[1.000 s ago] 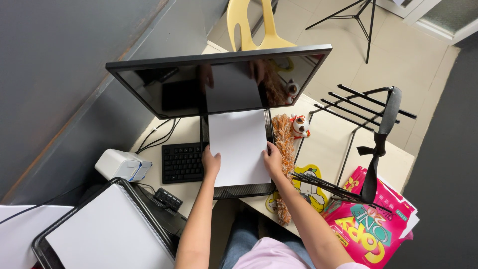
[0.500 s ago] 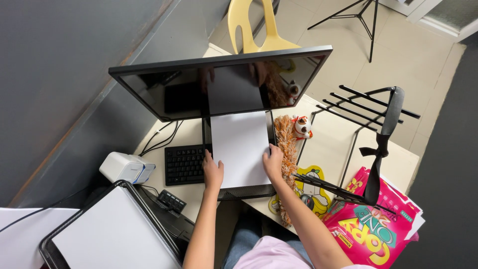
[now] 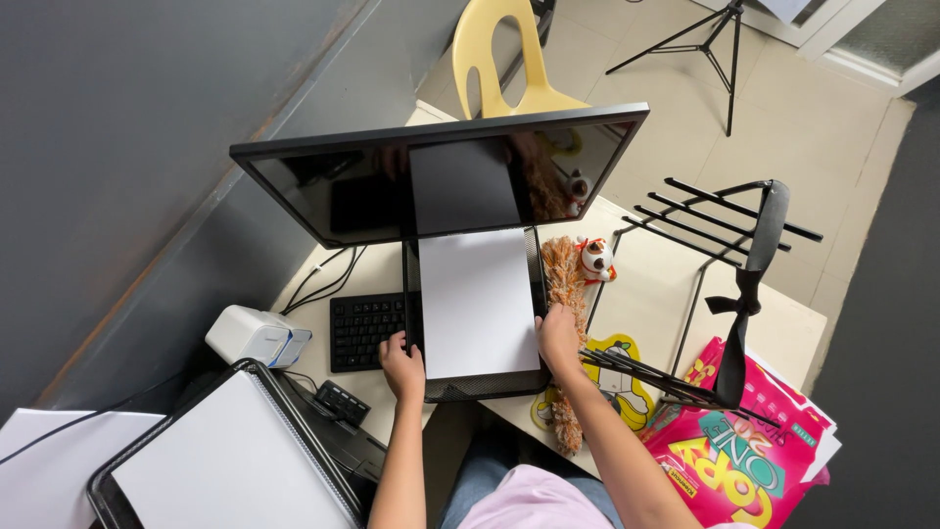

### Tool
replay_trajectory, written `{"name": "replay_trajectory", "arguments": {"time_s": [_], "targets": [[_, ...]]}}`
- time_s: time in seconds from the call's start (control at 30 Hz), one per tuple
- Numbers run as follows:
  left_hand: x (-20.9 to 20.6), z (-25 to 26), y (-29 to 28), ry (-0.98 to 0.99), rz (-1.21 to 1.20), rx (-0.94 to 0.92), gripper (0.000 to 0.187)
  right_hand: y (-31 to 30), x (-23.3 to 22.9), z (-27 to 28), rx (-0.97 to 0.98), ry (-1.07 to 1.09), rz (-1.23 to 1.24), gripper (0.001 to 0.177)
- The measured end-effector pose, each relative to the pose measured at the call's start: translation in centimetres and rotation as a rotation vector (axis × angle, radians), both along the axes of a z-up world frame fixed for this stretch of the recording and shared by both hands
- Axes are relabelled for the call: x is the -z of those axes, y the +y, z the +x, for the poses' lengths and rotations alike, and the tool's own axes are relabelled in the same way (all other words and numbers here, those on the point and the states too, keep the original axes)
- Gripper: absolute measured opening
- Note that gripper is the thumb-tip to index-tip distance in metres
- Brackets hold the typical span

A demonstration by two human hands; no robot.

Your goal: The person organizes office supplies by sorting through stacks of paper and photo paper packages. They place loose sheets into a black wire mesh tray and arrange the paper packages on a desk and a nearby chair. The person also moves a black metal rack and places the filled tray onto it.

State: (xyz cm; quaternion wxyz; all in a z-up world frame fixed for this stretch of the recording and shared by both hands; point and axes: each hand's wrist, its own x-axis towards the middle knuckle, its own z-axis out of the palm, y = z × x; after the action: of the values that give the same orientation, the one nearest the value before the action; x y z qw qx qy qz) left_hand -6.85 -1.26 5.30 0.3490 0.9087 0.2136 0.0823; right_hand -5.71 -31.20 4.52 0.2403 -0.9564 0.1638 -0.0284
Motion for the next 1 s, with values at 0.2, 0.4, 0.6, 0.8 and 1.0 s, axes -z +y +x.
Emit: {"name": "replay_trajectory", "arguments": {"time_s": [0.2,0.4,0.6,0.8,1.0], "targets": [[-0.7,0.5,0.3,0.012,0.005,-0.02,0.024,-0.5,1.1,1.0,0.07,0.095,-0.022,0.045],[1.2,1.6,2.4,0.135,-0.021,0.028,0.024,-1.3,3.3,2.1,0.174,0.301,0.05,0.047],[2.0,1.8,3.4,0.102,-0.03,0.023,0.024,-1.7,2.0,2.3,0.137,0.438,0.208,0.041],[1.1,1.0,3.3,0.004,-0.133,0.039,0.025,-1.6,5.0,-0.1,0.176,0.196,0.333,0.038],[1.9,-2.5,2.9,-0.079,-0.111,0.077,0.025,-0.6,1.3,-3.2,0.315,0.079,0.539,0.033]]}}
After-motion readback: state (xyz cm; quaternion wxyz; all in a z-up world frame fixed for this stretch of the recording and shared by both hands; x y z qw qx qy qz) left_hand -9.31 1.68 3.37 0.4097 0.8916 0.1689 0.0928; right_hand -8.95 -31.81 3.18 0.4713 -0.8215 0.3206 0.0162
